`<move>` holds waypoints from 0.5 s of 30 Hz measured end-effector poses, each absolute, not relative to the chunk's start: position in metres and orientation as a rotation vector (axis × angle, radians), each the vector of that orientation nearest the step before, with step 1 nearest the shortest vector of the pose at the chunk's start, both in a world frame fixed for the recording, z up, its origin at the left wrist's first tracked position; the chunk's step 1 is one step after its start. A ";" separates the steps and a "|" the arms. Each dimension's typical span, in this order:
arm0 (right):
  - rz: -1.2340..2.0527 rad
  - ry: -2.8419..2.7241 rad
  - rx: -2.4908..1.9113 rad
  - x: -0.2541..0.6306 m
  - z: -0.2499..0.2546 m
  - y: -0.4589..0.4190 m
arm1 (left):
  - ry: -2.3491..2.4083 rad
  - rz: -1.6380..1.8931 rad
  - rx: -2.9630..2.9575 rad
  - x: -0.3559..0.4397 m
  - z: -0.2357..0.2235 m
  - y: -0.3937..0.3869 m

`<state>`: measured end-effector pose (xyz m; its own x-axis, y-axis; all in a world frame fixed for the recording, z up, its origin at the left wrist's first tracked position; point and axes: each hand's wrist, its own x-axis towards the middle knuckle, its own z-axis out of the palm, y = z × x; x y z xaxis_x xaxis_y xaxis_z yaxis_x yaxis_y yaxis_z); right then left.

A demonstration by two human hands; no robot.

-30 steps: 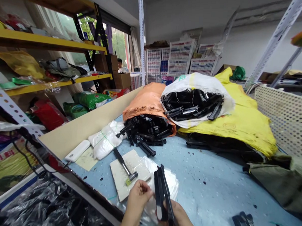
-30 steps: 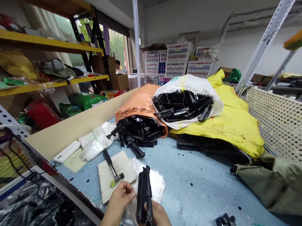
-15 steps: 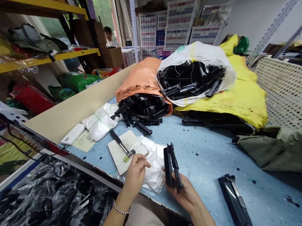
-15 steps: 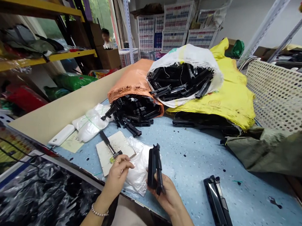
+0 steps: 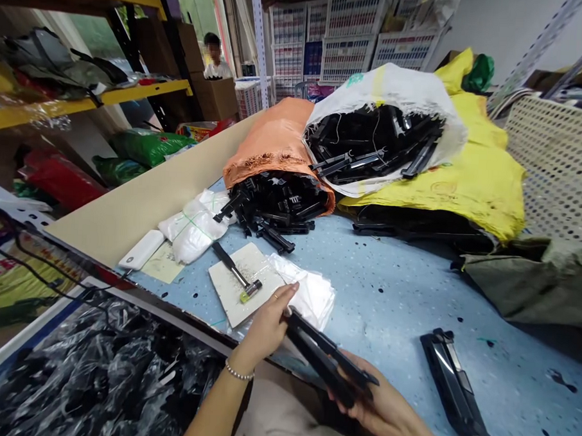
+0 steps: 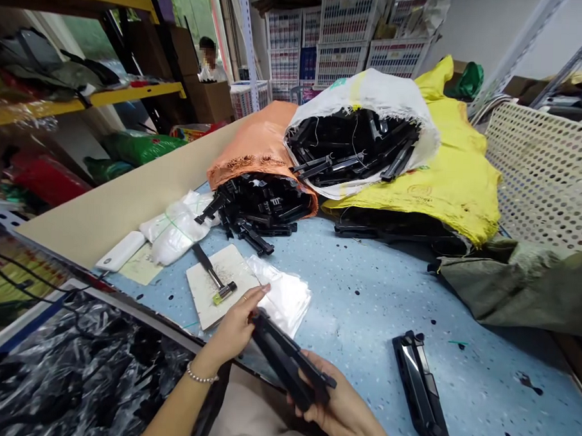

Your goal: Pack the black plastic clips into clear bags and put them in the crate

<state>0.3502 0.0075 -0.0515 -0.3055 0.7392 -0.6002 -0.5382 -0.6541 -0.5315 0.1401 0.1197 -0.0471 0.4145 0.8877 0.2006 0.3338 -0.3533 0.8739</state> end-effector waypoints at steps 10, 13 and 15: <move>1.411 -0.633 -1.339 0.331 -0.065 0.048 | 0.720 0.595 2.199 0.167 -0.019 0.055; 1.292 -0.950 -1.451 0.323 -0.066 0.037 | 0.776 0.609 2.068 0.155 0.004 0.045; 1.443 -1.070 -1.413 0.320 -0.065 0.025 | 0.805 0.629 1.965 0.135 0.024 0.035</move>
